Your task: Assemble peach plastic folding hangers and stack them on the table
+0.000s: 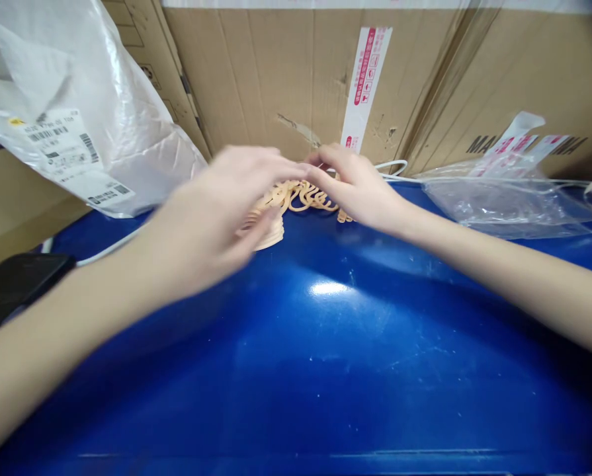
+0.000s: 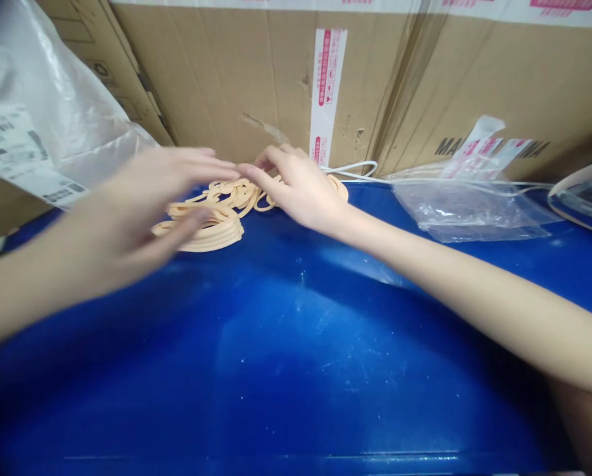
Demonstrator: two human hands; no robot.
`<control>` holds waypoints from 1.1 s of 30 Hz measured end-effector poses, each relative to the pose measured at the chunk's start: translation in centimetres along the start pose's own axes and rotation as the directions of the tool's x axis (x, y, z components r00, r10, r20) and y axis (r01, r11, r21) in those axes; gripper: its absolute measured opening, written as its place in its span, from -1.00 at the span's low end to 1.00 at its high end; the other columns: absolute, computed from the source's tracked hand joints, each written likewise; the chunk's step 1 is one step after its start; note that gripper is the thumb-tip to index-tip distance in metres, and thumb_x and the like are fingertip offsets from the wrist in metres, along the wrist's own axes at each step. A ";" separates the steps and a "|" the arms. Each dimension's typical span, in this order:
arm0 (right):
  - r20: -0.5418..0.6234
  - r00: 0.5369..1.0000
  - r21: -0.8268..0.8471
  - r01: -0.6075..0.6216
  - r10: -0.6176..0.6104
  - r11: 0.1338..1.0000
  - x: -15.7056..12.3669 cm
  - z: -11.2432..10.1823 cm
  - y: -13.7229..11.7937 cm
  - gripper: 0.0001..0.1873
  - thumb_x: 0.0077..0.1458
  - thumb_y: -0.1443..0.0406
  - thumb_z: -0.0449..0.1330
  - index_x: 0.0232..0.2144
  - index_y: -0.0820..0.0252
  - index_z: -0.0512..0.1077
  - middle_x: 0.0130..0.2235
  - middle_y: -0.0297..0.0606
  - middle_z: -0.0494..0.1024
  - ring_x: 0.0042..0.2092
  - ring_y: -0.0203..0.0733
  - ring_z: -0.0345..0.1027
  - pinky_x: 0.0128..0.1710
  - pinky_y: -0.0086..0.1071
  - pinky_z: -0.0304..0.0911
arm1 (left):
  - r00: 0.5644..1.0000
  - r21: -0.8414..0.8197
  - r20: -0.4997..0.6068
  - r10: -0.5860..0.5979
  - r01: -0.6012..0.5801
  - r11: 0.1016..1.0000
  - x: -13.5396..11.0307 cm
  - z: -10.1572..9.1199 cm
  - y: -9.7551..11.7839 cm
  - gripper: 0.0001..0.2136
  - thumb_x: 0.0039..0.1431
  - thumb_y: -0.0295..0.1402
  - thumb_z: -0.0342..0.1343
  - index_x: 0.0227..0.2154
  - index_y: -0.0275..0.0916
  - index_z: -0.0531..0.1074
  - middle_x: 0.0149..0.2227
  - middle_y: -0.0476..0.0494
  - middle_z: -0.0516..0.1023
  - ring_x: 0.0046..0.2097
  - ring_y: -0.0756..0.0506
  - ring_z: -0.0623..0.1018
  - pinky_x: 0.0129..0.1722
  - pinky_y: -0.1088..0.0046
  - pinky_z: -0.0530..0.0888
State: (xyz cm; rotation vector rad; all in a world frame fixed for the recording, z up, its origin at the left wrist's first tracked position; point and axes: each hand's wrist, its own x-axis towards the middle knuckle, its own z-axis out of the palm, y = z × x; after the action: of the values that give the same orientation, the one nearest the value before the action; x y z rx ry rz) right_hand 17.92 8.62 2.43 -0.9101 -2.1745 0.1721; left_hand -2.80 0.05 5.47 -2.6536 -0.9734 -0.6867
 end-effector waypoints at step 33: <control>-0.071 0.898 -0.113 -0.440 0.434 0.891 -4.2 -3.4 12.1 -0.53 -0.02 -0.02 0.24 -0.18 0.17 0.37 -0.55 -0.36 0.43 -0.51 -0.20 0.25 -0.43 -0.26 0.14 | 0.957 -0.247 0.290 0.013 0.061 0.967 0.4 8.0 3.5 -0.62 0.38 -0.25 -0.12 0.16 -0.29 0.27 0.23 -0.23 0.30 0.23 -0.19 0.31 0.22 0.15 0.27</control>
State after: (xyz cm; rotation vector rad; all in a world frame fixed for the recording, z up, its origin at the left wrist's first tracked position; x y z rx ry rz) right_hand 28.93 14.28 -2.39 -1.4589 -1.9257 0.2304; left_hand 2.58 0.53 -1.37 -3.0375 -1.0545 -0.4599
